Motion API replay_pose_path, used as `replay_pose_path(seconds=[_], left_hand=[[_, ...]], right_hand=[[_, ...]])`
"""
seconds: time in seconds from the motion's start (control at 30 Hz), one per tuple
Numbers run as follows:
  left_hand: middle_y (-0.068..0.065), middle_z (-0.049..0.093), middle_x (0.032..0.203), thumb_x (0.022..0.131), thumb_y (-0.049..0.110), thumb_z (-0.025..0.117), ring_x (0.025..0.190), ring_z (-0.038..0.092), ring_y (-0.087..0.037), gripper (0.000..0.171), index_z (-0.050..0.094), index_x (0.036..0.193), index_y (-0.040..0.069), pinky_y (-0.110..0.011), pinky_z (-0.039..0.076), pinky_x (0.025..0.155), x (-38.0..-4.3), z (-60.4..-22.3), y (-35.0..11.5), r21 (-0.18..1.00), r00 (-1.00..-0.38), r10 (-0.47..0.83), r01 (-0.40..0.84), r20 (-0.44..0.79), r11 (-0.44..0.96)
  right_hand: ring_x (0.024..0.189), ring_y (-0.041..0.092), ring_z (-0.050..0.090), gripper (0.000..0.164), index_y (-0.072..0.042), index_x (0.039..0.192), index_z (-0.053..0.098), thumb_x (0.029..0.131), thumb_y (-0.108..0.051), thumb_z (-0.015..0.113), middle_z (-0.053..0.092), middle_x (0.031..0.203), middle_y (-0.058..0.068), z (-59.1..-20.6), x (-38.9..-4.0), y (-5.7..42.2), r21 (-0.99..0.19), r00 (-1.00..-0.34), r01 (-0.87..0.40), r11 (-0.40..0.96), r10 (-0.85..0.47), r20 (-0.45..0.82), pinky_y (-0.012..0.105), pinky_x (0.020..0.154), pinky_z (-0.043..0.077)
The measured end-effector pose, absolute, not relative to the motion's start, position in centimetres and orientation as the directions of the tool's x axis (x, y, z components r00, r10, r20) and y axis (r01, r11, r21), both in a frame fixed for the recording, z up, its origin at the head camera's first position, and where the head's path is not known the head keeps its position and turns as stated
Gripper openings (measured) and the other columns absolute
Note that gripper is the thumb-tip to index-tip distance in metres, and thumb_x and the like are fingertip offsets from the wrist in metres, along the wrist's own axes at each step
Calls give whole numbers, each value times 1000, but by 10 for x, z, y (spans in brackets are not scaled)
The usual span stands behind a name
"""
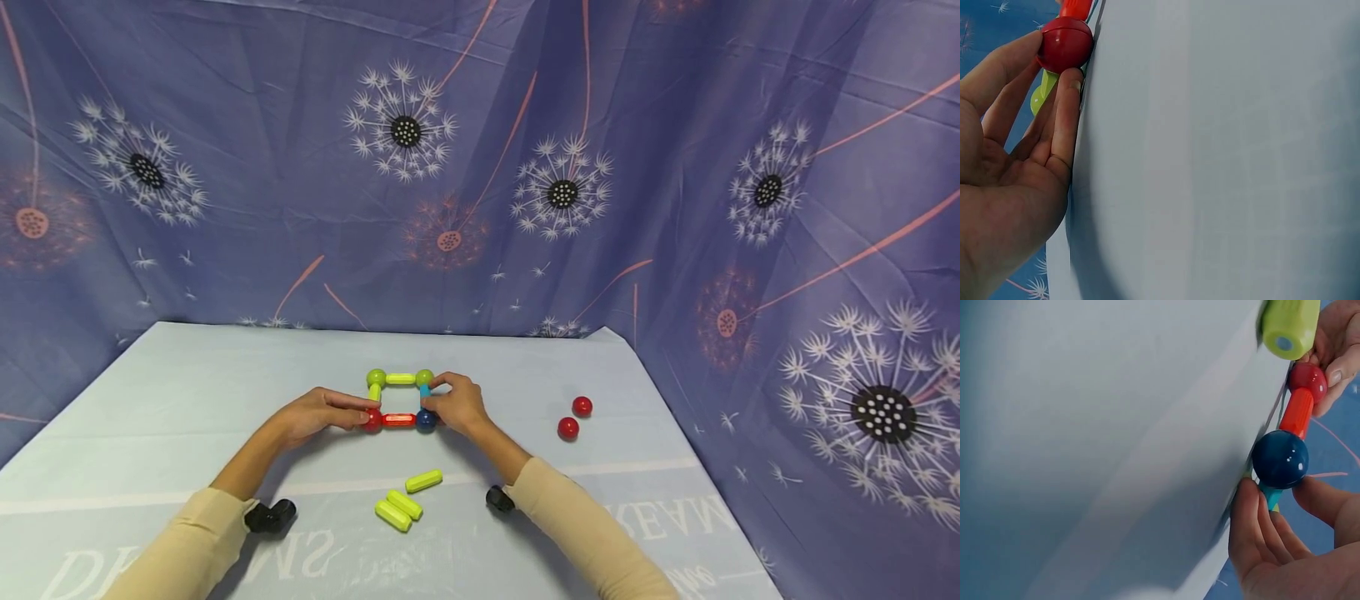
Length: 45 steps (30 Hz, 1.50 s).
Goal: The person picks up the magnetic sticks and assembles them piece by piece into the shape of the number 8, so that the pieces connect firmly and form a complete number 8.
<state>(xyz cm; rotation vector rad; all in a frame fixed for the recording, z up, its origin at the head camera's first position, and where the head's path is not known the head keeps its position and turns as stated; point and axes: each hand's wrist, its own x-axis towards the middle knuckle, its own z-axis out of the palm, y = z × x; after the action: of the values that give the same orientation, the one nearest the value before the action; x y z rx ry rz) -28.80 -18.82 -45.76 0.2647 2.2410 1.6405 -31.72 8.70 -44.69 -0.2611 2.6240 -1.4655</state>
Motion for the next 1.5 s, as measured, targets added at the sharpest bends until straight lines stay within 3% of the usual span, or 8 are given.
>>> replay_pose_path(seconds=[0.27,0.5,0.8,1.0,1.23,1.5], left_hand=[[-7,73,124,91,25,77,116,62,-19,39,73,126,9,-32,50,92,-287,-456,-186,942,-928,328,-60,-173,329],[-6,74,121,89,26,78,111,63,-18,36,75,123,12,-33,51,90,-288,-456,-184,938,-936,302,-76,-184,337],[-6,74,122,90,27,78,108,65,-16,37,75,123,12,-33,52,89,-288,-458,-184,940,-935,305,-73,-181,334],[-7,74,122,90,27,78,106,65,-16,36,75,123,12,-33,52,88,-288,-458,-184,938,-937,305,-61,-172,341],[-6,75,120,89,27,78,109,64,-17,38,75,123,10,-33,51,89,-288,-458,-182,939,-937,300,-68,-176,338],[-6,75,120,90,26,77,106,65,-16,37,75,123,10,-33,51,88,-288,-459,-182,941,-937,302,-68,-174,332]], right_hand=[[74,28,74,34,-7,119,72,89,-20,79,78,87,8,-437,-304,100,-839,-962,-171,517,-270,29,34,61,57],[78,14,70,30,-9,112,75,85,-18,82,77,87,2,-426,-282,109,-778,-921,-308,548,-376,99,30,67,53],[84,10,65,30,-12,110,76,83,-20,84,74,91,-4,-418,-259,113,-732,-842,-363,576,-540,-8,28,74,52],[89,12,64,30,-14,111,76,82,-18,84,74,96,1,-417,-253,114,-711,-788,-395,583,-613,-65,27,75,52],[86,11,65,33,-13,111,76,80,-17,87,74,96,5,-421,-253,117,-707,-733,-434,559,-675,-83,24,74,53],[90,13,67,33,-15,110,77,79,-11,87,75,99,1,-424,-253,119,-684,-694,-448,575,-706,-139,21,78,53]])
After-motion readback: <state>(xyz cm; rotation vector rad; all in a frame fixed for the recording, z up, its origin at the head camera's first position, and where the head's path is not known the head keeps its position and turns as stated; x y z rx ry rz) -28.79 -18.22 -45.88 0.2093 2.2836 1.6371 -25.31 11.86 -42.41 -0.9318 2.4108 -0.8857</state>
